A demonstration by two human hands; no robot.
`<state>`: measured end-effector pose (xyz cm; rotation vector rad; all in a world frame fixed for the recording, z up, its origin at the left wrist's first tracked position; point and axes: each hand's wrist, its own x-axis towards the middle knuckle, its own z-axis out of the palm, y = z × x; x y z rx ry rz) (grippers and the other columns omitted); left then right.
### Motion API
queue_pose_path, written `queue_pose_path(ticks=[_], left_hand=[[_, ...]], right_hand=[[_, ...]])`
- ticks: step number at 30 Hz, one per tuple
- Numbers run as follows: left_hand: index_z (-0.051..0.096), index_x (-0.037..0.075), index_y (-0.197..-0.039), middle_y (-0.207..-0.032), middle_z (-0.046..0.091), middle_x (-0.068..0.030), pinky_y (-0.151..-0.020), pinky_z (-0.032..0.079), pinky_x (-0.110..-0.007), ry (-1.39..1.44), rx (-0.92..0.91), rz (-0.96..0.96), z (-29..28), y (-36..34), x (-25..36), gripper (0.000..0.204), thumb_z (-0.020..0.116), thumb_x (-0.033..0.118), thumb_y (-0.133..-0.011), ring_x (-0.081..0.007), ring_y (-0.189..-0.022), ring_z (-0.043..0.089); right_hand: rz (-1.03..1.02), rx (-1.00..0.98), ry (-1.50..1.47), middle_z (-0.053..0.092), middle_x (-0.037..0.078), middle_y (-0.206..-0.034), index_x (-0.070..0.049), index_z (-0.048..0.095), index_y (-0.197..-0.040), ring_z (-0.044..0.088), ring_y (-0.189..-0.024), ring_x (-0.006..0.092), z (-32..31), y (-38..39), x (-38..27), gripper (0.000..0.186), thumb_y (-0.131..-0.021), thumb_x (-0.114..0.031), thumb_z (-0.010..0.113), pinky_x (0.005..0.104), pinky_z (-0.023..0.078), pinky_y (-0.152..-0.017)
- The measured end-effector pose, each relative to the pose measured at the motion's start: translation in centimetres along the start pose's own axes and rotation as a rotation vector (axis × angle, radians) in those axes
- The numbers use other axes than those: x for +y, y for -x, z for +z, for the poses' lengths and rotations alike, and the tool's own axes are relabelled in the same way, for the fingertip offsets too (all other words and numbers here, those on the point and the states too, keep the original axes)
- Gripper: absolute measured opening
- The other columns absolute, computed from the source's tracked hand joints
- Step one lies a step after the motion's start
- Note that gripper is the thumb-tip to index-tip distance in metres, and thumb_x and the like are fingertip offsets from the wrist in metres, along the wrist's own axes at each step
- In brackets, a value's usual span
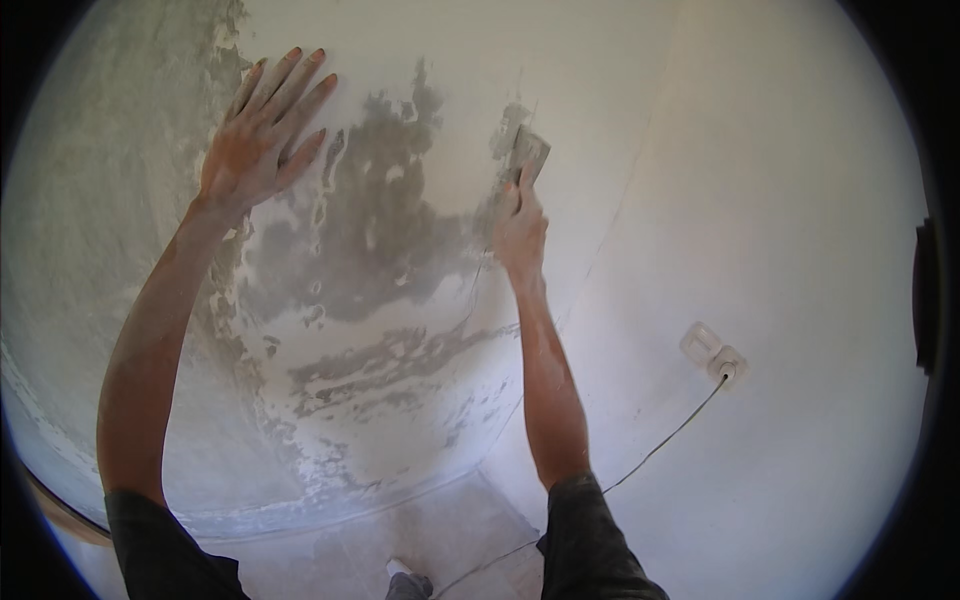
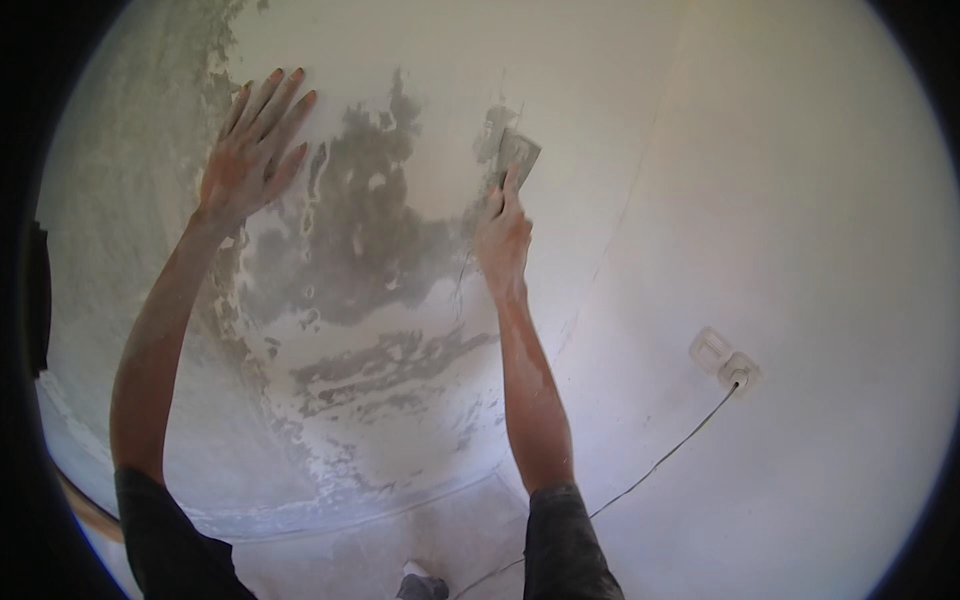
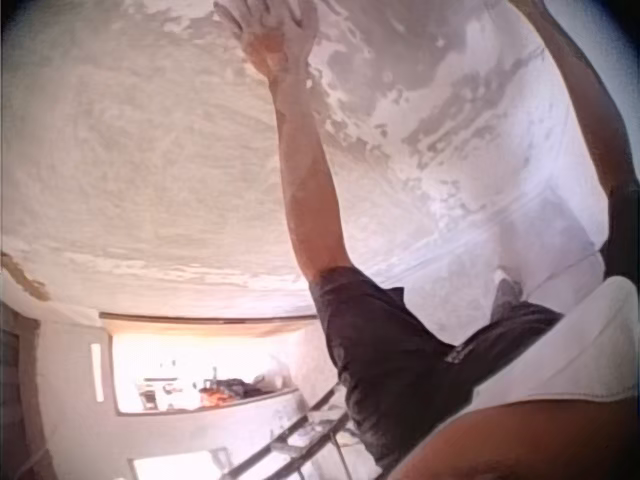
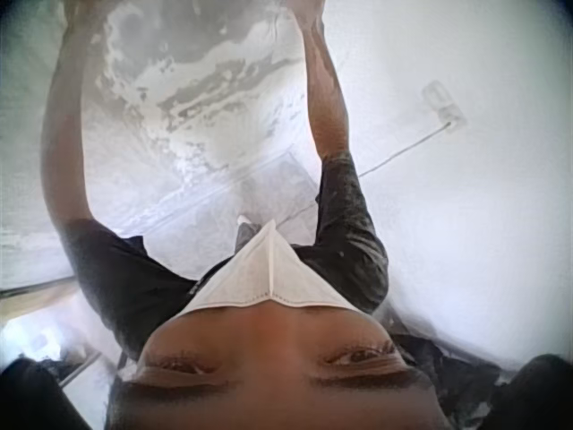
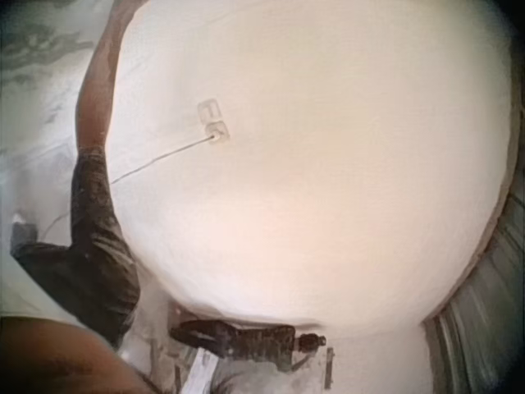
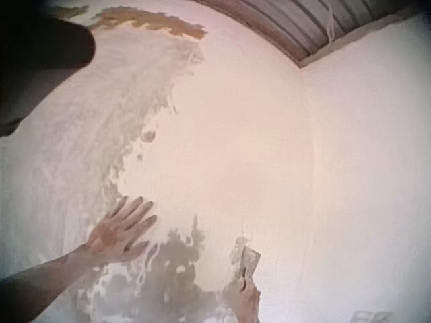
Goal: The person applies white plaster to a wall using a metal putty knife, spreading and smoothing the material over a large area.
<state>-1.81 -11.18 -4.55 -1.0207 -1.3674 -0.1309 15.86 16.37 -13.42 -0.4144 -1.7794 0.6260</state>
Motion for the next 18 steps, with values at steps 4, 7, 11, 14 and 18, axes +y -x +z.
queue_pose_path(ticks=[4,7,11,14,18], left_hand=[[0.041,0.018,-0.147,-0.157,0.032,-0.0016,-0.121,0.023,-0.046,-0.013,0.013,-0.002,0.2,-0.2,0.0,0.054,0.054,0.033,-0.097,-0.0249,-0.145,0.028],[0.041,0.018,-0.147,-0.157,0.032,-0.001,-0.121,0.023,-0.045,-0.007,0.025,0.001,0.5,0.1,-0.2,0.054,0.054,0.033,-0.097,-0.0245,-0.145,0.028],[0.041,0.019,-0.147,-0.156,0.033,-0.0006,-0.121,0.024,-0.045,-0.033,0.021,-0.012,0.4,0.1,-0.1,0.053,0.053,0.034,-0.097,-0.0234,-0.145,0.028],[0.04,0.021,-0.147,-0.156,0.033,-0.0002,-0.121,0.024,-0.044,-0.034,0.037,-0.01,0.6,-0.2,0.0,0.053,0.053,0.035,-0.098,-0.0227,-0.145,0.028],[0.039,0.021,-0.148,-0.157,0.032,0.0004,-0.121,0.024,-0.044,-0.044,0.028,-0.015,0.8,0.2,-0.1,0.054,0.052,0.036,-0.098,-0.0222,-0.145,0.028]], right_hand=[[0.046,0.008,-0.002,0.052,0.009,-0.06,-0.004,0.03,-0.152,0.048,-0.051,0.0159,-0.4,-0.6,-0.9,0.051,-0.103,-0.021,0.037,0.0344,0.043,-0.053],[0.053,-0.03,-0.021,0.051,0.009,-0.059,-0.002,0.031,-0.15,0.047,-0.05,0.0154,0.4,2.1,-0.2,0.052,-0.103,-0.022,0.037,0.035,0.043,-0.052],[0.029,-0.052,0.06,0.07,0.019,-0.095,-0.005,0.034,-0.15,0.058,-0.062,0.0179,-0.9,0.1,-0.5,0.051,-0.102,-0.021,0.037,0.0331,0.049,-0.067],[0.127,-0.05,0.033,0.069,0.022,-0.104,-0.006,0.036,-0.15,0.062,-0.067,0.0193,-2.4,-2.5,-2.3,0.05,-0.102,-0.022,0.039,0.0326,0.05,-0.069],[0.007,-0.017,0.054,0.068,0.023,-0.11,-0.006,0.037,-0.149,0.062,-0.067,0.0194,-0.7,0.0,-0.4,0.05,-0.102,-0.024,0.039,0.0329,0.051,-0.068]])
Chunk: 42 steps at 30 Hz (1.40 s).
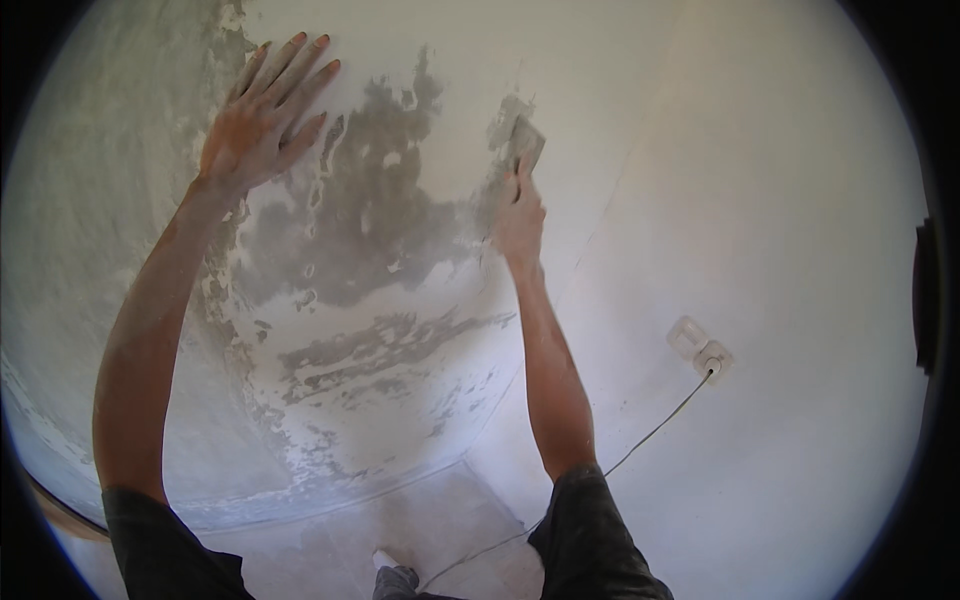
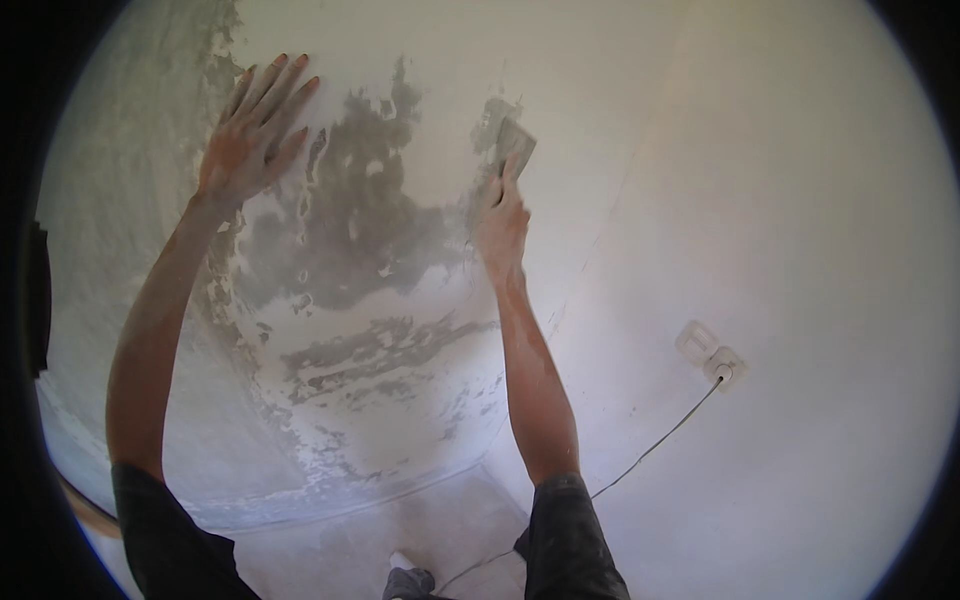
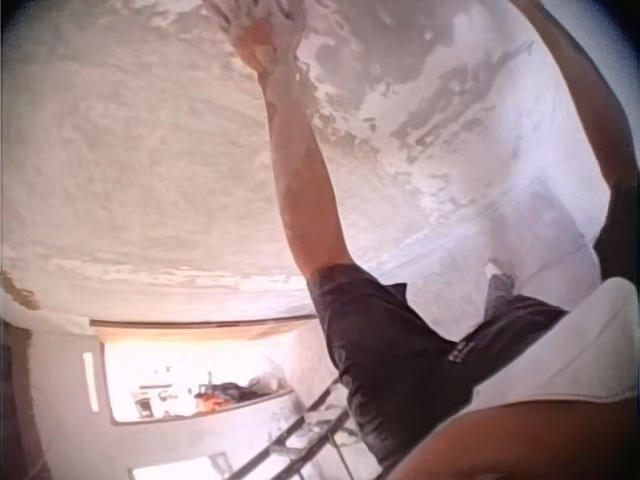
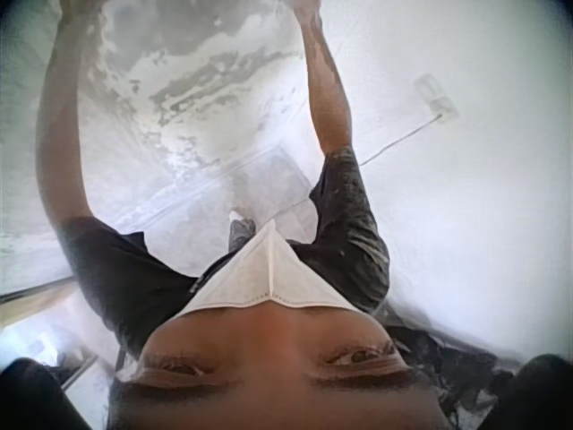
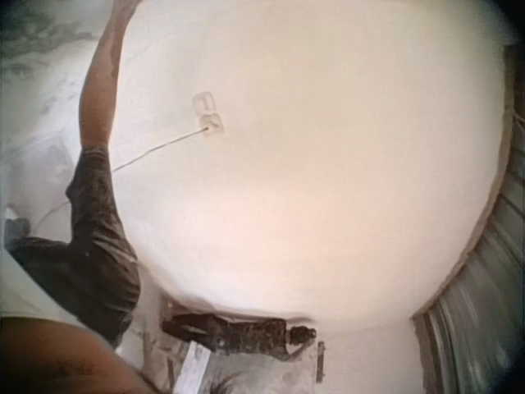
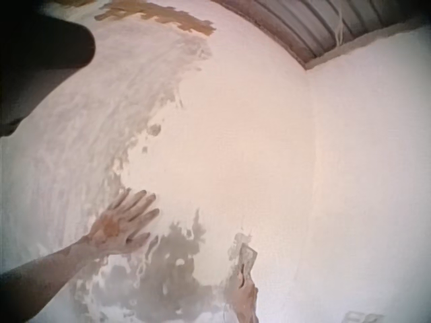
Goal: The person applies white plaster to a wall using a metal putty knife, spreading and smoothing the material over a large area.
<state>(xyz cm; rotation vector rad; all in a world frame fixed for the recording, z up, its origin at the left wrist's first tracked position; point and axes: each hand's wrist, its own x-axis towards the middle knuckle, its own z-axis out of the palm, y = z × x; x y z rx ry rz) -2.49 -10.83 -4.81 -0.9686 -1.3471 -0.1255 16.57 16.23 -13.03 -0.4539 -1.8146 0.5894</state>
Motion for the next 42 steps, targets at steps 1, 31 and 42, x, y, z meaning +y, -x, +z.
queue_pose_path(ticks=[1,31,42], left_hand=[[0.039,0.021,-0.148,-0.157,0.032,0.0005,-0.121,0.024,-0.044,-0.003,0.0,0.0,-0.1,0.1,0.0,0.054,0.052,0.036,-0.098,-0.0222,-0.145,0.028],[0.043,0.018,-0.146,-0.155,0.035,-0.0002,-0.121,0.024,-0.044,0.033,0.011,0.003,-0.5,-0.3,0.1,0.052,0.054,0.031,-0.097,-0.022,-0.144,0.03],[0.045,0.017,-0.144,-0.154,0.037,-0.0016,-0.119,0.026,-0.044,0.009,0.003,0.014,-0.4,0.6,-0.6,0.05,0.053,0.027,-0.096,-0.0231,-0.143,0.032]], right_hand=[[-0.02,-0.02,0.026,0.068,0.023,-0.111,-0.006,0.037,-0.149,0.062,-0.066,0.0194,0.2,0.7,0.2,0.05,-0.102,-0.025,0.039,0.0332,0.051,-0.067],[0.09,0.007,-0.094,0.068,0.019,-0.088,-0.003,0.04,-0.146,0.064,-0.074,0.0252,-0.6,-2.8,-2.1,0.051,-0.101,-0.027,0.04,0.0366,0.049,-0.078],[0.203,-0.033,-0.128,0.068,0.027,-0.101,-0.006,0.038,-0.148,0.066,-0.097,0.042,1.4,0.5,-2.1,0.053,-0.1,-0.028,0.041,0.0447,0.05,-0.087]])
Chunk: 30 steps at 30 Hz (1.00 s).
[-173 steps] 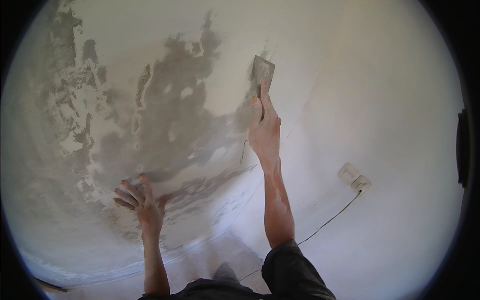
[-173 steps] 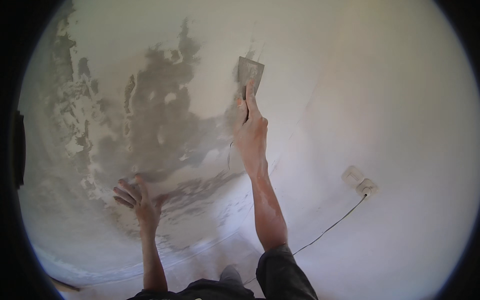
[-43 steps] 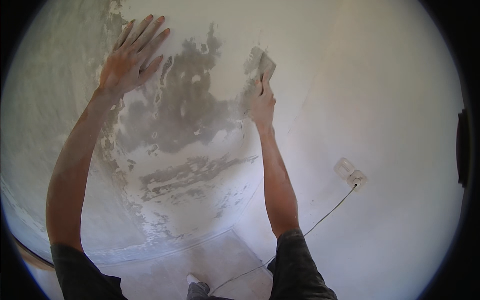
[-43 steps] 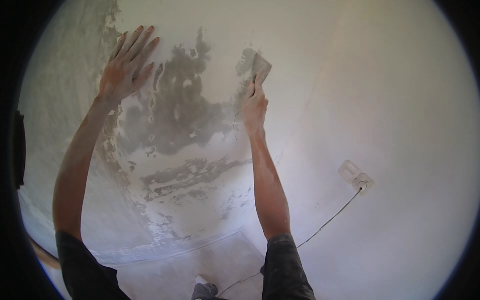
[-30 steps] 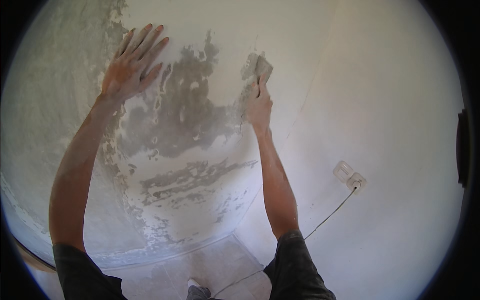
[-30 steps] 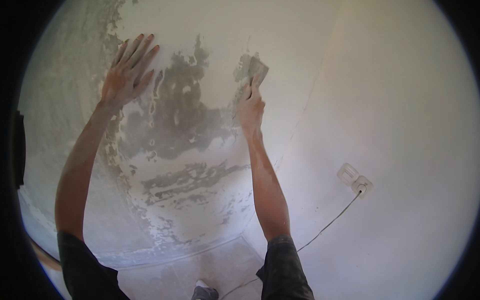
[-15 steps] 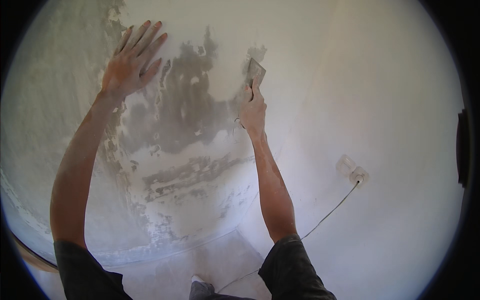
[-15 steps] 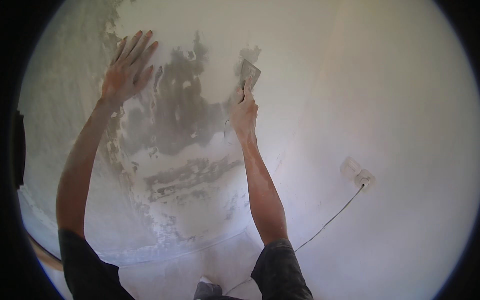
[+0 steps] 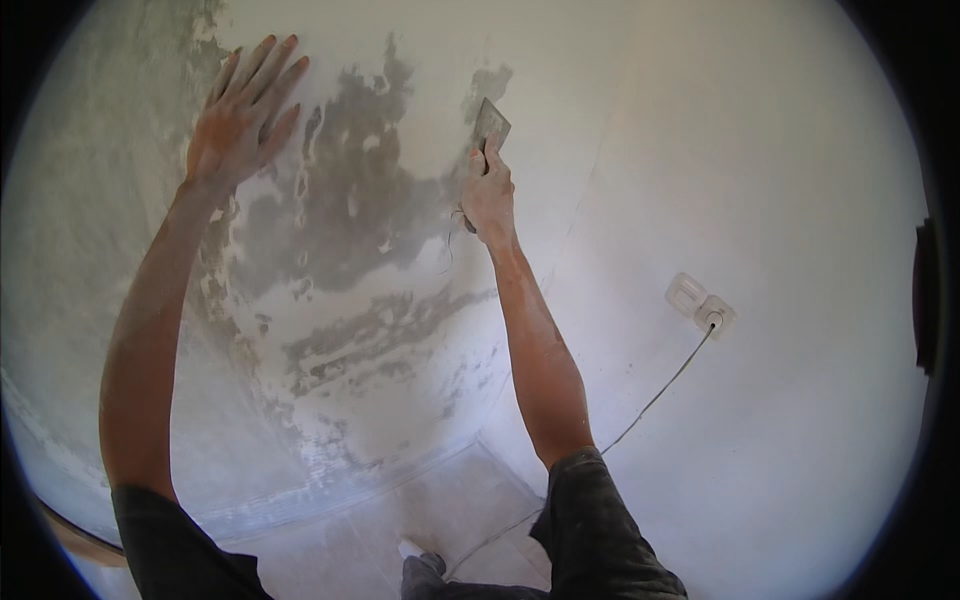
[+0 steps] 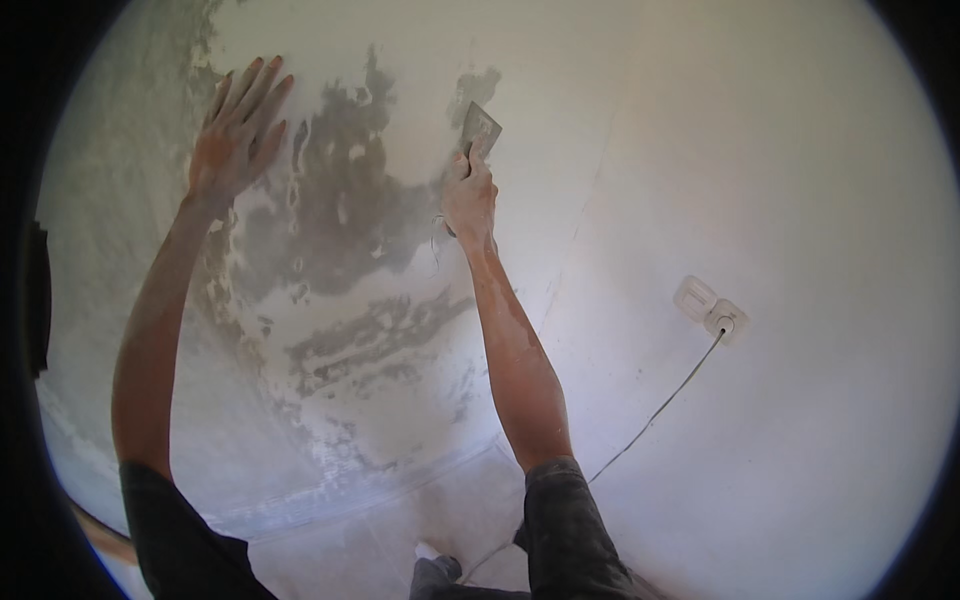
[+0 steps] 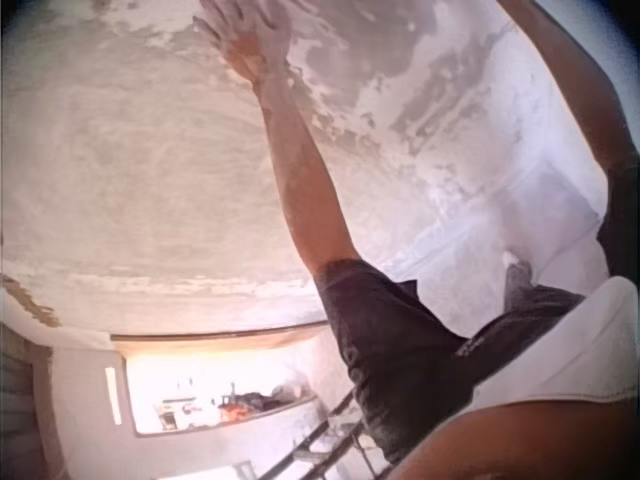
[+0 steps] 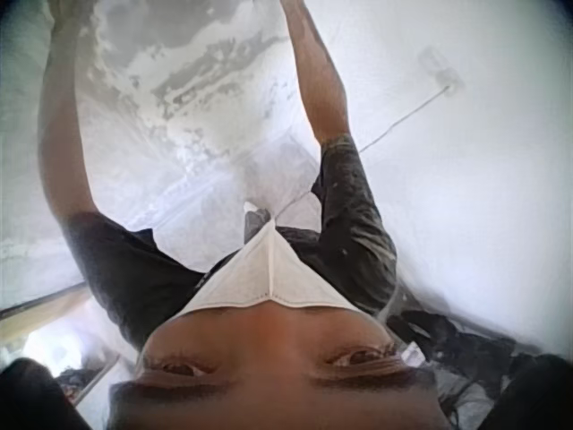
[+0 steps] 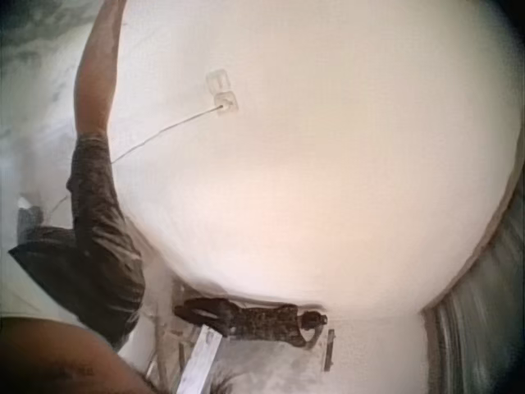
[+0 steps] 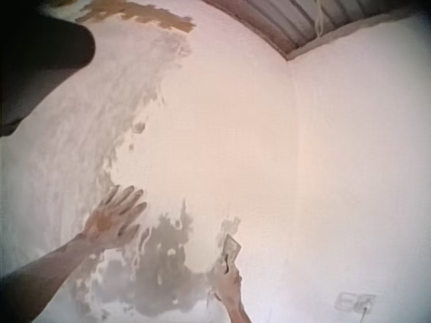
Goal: The person applies white plaster to a wall using a metal putty knife, spreading and smoothing the material over a large area.
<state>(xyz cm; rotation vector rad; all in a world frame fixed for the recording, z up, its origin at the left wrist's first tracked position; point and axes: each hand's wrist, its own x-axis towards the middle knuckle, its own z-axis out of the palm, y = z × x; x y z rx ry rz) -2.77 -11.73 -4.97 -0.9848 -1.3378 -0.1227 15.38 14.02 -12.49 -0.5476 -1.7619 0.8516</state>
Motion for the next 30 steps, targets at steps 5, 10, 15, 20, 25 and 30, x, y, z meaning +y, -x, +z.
queue_pose_path(ticks=[5,10,15,20,25,30], left_hand=[[0.045,0.015,-0.144,-0.154,0.037,-0.0024,-0.119,0.027,-0.046,0.057,0.066,0.026,0.1,-1.6,1.1,0.051,0.055,0.025,-0.095,-0.0245,-0.142,0.033],[0.047,0.014,-0.143,-0.154,0.038,-0.0038,-0.118,0.028,-0.047,0.051,0.054,0.024,0.2,-0.2,0.2,0.049,0.056,0.019,-0.094,-0.0261,-0.142,0.034],[0.046,0.014,-0.143,-0.154,0.037,-0.0026,-0.118,0.028,-0.046,0.025,0.038,0.015,-0.1,-0.7,0.5,0.049,0.055,0.022,-0.096,-0.025,-0.142,0.033],[0.047,0.016,-0.143,-0.153,0.038,-0.0015,-0.119,0.026,-0.045,0.049,0.043,0.013,-0.1,-0.9,1.0,0.049,0.054,0.028,-0.096,-0.0224,-0.143,0.032],[0.046,0.017,-0.143,-0.153,0.039,-0.0005,-0.119,0.027,-0.044,0.047,0.062,0.008,-0.5,-1.0,0.6,0.048,0.053,0.028,-0.097,-0.0216,-0.142,0.033],[0.047,0.016,-0.143,-0.153,0.039,-0.0017,-0.118,0.027,-0.045,0.043,0.046,0.035,-0.3,-0.8,0.4,0.047,0.054,0.024,-0.097,-0.0233,-0.143,0.033]], right_hand=[[-0.024,0.23,0.019,0.066,0.029,-0.106,-0.008,0.037,-0.148,0.063,-0.102,0.0441,-1.6,-5.8,0.8,0.053,-0.099,-0.028,0.041,0.0448,0.049,-0.09],[0.058,0.016,-0.082,0.065,0.03,-0.109,-0.007,0.04,-0.146,0.062,-0.104,0.0456,0.9,0.3,1.5,0.052,-0.098,-0.027,0.04,0.0476,0.048,-0.092],[-0.022,0.101,0.045,0.065,0.03,-0.108,-0.005,0.04,-0.145,0.063,-0.104,0.0453,-0.1,-1.3,1.2,0.051,-0.099,-0.027,0.039,0.0473,0.048,-0.093],[0.051,0.073,-0.091,0.067,0.029,-0.104,-0.004,0.037,-0.147,0.064,-0.102,0.0438,-1.6,-2.8,-0.1,0.052,-0.1,-0.026,0.039,0.0466,0.051,-0.089],[0.047,-0.024,-0.075,0.062,0.016,-0.082,-0.005,0.038,-0.147,0.058,-0.068,0.0263,0.2,0.6,3.0,0.051,-0.101,-0.025,0.04,0.0399,0.049,-0.063],[0.161,-0.038,-0.182,0.068,0.028,-0.105,-0.002,0.034,-0.148,0.067,-0.097,0.0386,-1.7,-0.3,-1.7,0.052,-0.1,-0.02,0.038,0.0424,0.052,-0.085]])
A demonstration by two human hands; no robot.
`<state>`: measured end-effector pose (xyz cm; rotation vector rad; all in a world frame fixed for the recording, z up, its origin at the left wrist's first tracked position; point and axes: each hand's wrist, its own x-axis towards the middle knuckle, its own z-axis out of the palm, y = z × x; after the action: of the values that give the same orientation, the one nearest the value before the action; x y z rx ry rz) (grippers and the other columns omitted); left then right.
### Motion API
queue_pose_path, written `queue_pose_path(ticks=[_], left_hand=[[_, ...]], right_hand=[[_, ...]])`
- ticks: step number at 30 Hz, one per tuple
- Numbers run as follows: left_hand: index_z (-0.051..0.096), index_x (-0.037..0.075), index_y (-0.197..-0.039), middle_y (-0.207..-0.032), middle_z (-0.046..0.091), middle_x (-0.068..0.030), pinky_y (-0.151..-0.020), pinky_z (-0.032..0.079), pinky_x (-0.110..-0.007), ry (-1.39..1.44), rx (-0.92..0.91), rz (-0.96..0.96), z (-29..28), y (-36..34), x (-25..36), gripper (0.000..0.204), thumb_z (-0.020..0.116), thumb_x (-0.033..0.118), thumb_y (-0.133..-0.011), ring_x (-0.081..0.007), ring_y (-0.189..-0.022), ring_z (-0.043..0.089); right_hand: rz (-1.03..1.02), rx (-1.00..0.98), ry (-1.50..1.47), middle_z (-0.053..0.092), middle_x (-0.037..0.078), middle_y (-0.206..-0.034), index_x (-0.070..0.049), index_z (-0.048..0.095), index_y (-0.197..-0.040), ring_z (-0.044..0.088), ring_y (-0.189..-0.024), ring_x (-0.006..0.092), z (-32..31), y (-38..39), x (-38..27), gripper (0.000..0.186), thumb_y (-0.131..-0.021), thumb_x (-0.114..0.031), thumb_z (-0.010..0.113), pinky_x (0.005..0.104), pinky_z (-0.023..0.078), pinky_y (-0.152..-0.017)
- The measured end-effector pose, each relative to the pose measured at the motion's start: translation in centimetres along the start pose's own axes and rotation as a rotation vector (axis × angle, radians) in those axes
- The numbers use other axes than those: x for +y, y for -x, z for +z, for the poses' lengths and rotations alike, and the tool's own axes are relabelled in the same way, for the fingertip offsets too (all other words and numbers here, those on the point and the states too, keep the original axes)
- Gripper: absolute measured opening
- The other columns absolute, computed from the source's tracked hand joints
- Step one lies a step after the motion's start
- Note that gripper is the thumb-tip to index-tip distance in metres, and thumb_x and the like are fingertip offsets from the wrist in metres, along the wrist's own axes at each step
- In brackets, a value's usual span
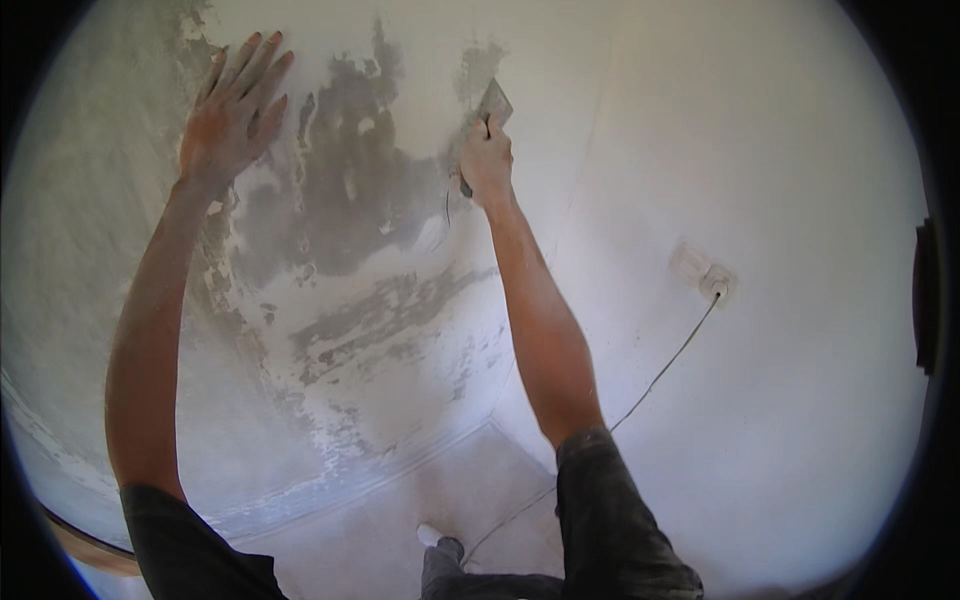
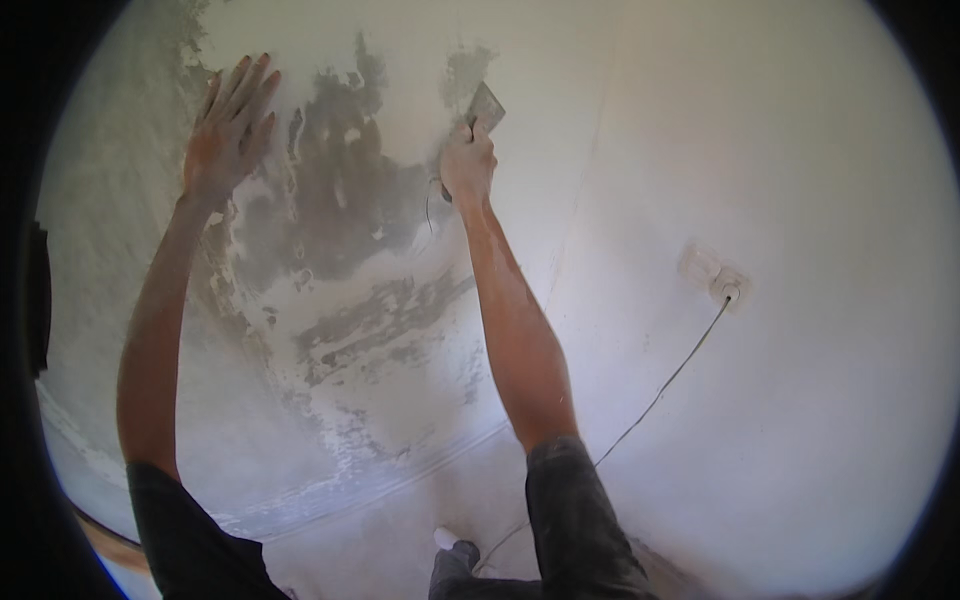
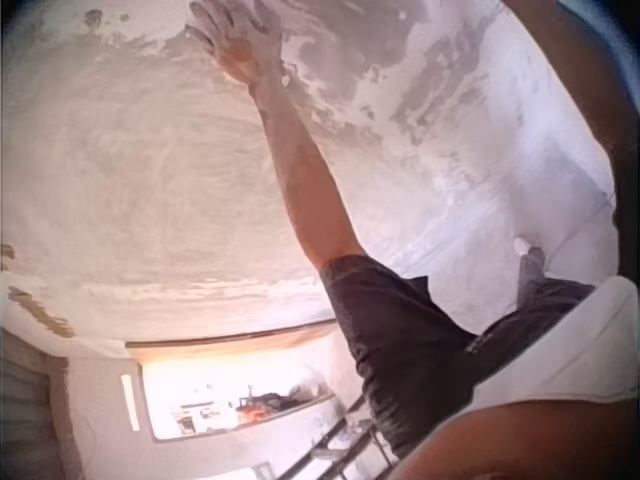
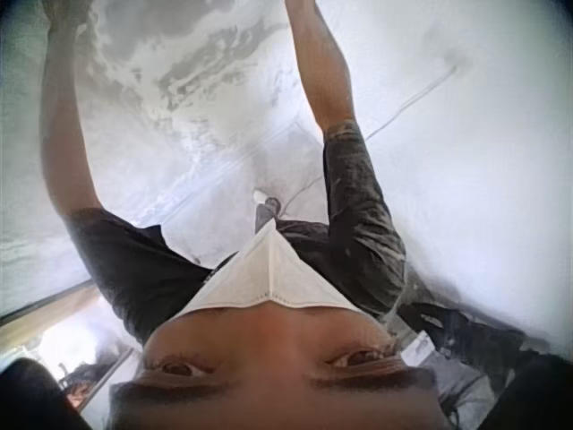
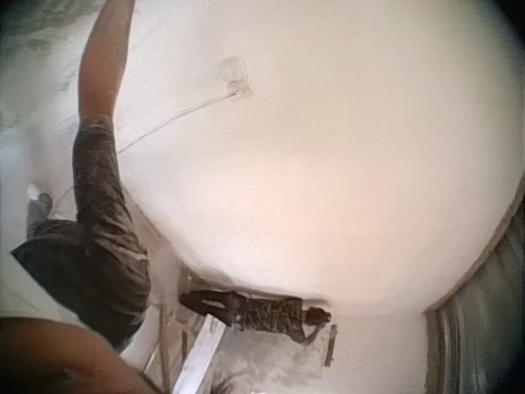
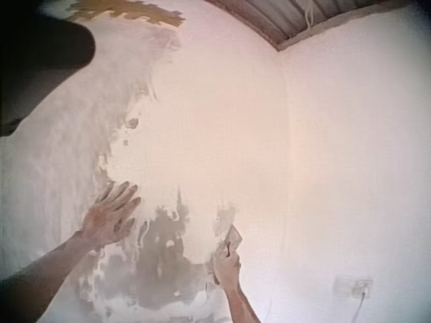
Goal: The person applies white plaster to a wall using a metal putty knife, spreading and smoothing the material over a large area.
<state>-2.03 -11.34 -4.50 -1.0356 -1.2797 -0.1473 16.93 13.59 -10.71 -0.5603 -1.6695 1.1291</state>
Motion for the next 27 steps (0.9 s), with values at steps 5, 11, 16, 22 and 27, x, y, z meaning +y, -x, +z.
queue_pose_path(ticks=[5,11,16,22,27], left_hand=[[0.048,0.016,-0.142,-0.152,0.04,-0.0004,-0.119,0.028,-0.044,-0.006,-0.004,-0.021,0.3,0.5,0.1,0.046,0.054,0.026,-0.097,-0.0217,-0.142,0.034],[0.047,0.016,-0.143,-0.153,0.039,-0.0003,-0.119,0.028,-0.044,0.001,0.009,-0.007,0.7,0.6,0.3,0.047,0.053,0.026,-0.098,-0.0218,-0.142,0.034],[0.046,0.017,-0.143,-0.153,0.038,-0.0002,-0.119,0.027,-0.044,-0.027,-0.032,-0.035,-0.2,0.9,0.0,0.047,0.053,0.026,-0.098,-0.0214,-0.142,0.033],[0.048,0.017,-0.142,-0.152,0.04,-0.0006,-0.119,0.028,-0.045,0.023,0.024,-0.023,0.0,0.8,0.2,0.046,0.054,0.025,-0.097,-0.0226,-0.142,0.034],[0.047,0.016,-0.142,-0.152,0.04,-0.0011,-0.118,0.029,-0.046,0.015,0.032,-0.003,0.1,0.2,0.2,0.047,0.054,0.025,-0.097,-0.0238,-0.141,0.035]], right_hand=[[-0.07,0.007,0.024,0.069,0.024,-0.099,-0.005,0.032,-0.15,0.068,-0.09,0.0373,2.5,2.5,5.4,0.052,-0.101,-0.021,0.037,0.0427,0.053,-0.081],[-0.141,0.098,0.183,0.07,0.023,-0.098,-0.009,0.024,-0.154,0.068,-0.083,0.0368,3.4,2.4,5.4,0.055,-0.102,-0.022,0.037,0.0417,0.053,-0.077],[-0.176,0.152,-0.007,0.069,0.025,-0.093,-0.007,0.026,-0.153,0.068,-0.08,0.0376,6.2,4.7,5.1,0.054,-0.103,-0.023,0.038,0.0422,0.052,-0.078],[-0.332,0.288,0.094,0.066,0.03,-0.103,0.0,0.038,-0.146,0.064,-0.099,0.0459,3.6,-0.2,5.5,0.051,-0.1,-0.023,0.041,0.0476,0.05,-0.086],[-0.057,0.132,0.0,0.063,0.031,-0.115,0.0,0.038,-0.145,0.061,-0.107,0.0473,1.3,-2.3,4.1,0.052,-0.099,-0.024,0.041,0.0482,0.048,-0.094]])
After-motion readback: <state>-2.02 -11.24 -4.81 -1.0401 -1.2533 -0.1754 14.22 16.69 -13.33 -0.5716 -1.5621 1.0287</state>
